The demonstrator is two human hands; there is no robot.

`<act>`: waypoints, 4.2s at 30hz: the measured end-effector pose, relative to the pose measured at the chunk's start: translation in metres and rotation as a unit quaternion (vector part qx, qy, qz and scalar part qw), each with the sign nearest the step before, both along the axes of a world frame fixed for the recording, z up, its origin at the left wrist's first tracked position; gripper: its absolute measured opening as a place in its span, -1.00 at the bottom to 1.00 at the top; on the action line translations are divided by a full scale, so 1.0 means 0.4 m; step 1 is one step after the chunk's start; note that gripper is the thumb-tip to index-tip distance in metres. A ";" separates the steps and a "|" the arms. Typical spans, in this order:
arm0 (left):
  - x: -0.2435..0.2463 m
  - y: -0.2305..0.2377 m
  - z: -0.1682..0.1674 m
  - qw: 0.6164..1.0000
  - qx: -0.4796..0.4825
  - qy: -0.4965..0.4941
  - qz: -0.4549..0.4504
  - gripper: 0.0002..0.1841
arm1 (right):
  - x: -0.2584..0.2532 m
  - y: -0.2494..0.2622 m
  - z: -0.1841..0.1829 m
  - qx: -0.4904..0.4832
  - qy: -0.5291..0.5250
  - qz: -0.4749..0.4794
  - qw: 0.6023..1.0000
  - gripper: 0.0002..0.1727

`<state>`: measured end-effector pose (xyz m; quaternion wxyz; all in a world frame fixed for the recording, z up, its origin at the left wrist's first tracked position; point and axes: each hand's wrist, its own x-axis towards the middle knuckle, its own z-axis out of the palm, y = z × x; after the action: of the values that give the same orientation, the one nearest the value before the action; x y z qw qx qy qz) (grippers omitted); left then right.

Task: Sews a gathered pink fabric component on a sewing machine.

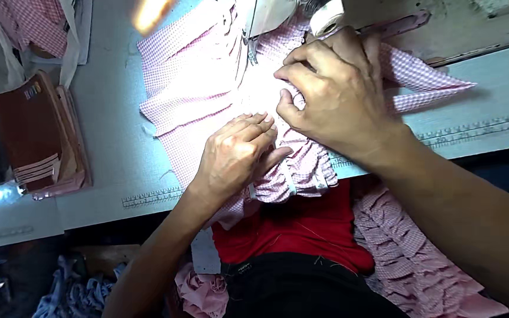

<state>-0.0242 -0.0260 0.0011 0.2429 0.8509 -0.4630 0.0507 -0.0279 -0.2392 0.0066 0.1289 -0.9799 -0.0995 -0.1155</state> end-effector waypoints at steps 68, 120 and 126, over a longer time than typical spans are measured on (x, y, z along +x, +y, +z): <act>-0.021 -0.009 0.024 1.000 0.022 0.003 0.010 -0.66 | -0.009 0.005 0.006 0.002 0.018 0.009 1.000 -0.55; 0.095 0.006 -0.030 0.998 -0.056 -0.027 -0.023 -0.76 | 0.057 0.018 0.013 -0.057 0.020 -0.079 0.995 -0.51; 0.164 0.013 -0.031 0.998 -0.053 -0.009 -0.045 -0.74 | 0.119 0.015 0.001 -0.075 -0.042 -0.119 0.989 -0.52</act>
<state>0.0416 -0.0209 -0.0113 0.2854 0.8150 -0.4993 0.0715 0.0197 -0.2333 0.0068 0.0363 -0.9859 0.0045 -0.1631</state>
